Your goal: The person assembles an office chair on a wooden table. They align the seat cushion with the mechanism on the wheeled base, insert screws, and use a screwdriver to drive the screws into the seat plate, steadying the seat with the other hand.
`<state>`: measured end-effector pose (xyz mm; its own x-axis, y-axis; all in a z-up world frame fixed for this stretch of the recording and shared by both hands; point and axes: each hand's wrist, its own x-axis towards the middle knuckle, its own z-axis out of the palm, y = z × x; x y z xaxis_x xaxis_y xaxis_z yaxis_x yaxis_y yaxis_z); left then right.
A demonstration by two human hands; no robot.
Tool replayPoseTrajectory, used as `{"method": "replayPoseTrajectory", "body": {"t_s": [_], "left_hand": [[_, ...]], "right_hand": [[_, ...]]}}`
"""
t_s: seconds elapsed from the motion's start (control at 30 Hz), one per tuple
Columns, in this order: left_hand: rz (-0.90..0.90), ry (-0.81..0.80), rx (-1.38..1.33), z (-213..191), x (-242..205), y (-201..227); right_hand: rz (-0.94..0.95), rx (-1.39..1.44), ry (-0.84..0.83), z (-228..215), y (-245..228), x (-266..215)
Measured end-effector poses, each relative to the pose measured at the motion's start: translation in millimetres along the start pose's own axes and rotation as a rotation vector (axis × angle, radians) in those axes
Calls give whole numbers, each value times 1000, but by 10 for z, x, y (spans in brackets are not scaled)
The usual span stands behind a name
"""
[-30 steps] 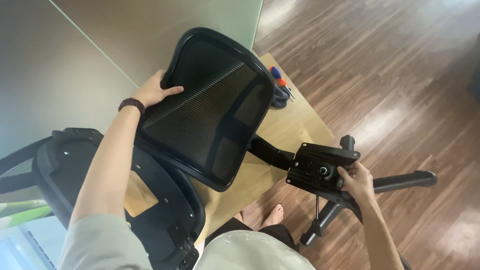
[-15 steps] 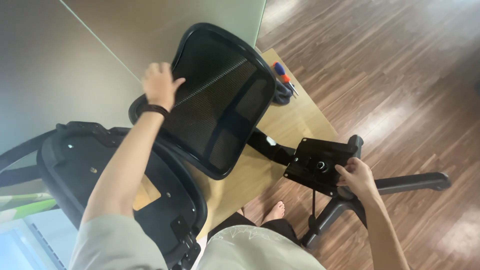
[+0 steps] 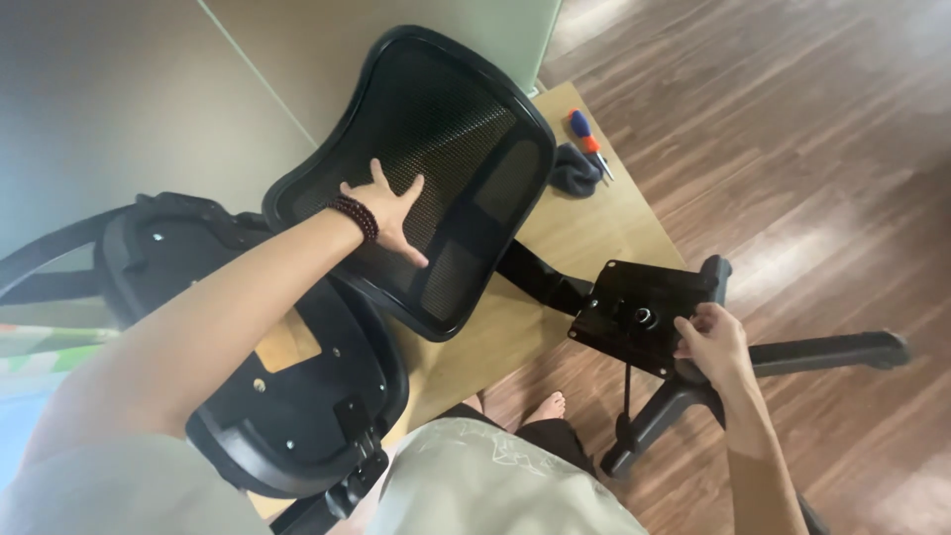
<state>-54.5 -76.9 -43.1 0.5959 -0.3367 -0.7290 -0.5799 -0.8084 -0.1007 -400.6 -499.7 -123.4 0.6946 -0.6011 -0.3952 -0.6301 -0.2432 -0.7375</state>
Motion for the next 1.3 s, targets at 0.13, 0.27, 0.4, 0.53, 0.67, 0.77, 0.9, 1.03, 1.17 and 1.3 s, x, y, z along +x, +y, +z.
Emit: {"method": "replayPoseTrajectory", "body": {"t_s": [0.13,0.27,0.4,0.53,0.67,0.77,0.9,1.03,1.17,1.3], "left_hand": [[96,35,-14,351,141,-110],[32,126,84,489,303,-224],[31,115,35,518,415,-276],[33,113,13,520,510,-326],[36,111,16,524,636,-370],[26,87,13,549,717,-391],[21,55,-22,560,753,-398],[-21,77,-84,671,788,-304],[-135,131,-12,965,1048,-246],[-257,474,145,1729,1645,-236]], "right_hand": [[-8,2,-34,3,-539,-246],[-104,-30,30,84,-913,-463],[-205,-102,-10,38,-876,-565],[-683,-394,-117,-131,-715,-518],[-713,-986,-125,-59,-1000,-499],[-881,-1122,-257,23,-1177,-327],[-1290,-1149,-517,83,-1068,71],[-1309,-1197,-555,130,-1217,64],[-1407,-1204,-523,216,-1255,198],[-1405,-1321,-536,354,-1276,287]]}}
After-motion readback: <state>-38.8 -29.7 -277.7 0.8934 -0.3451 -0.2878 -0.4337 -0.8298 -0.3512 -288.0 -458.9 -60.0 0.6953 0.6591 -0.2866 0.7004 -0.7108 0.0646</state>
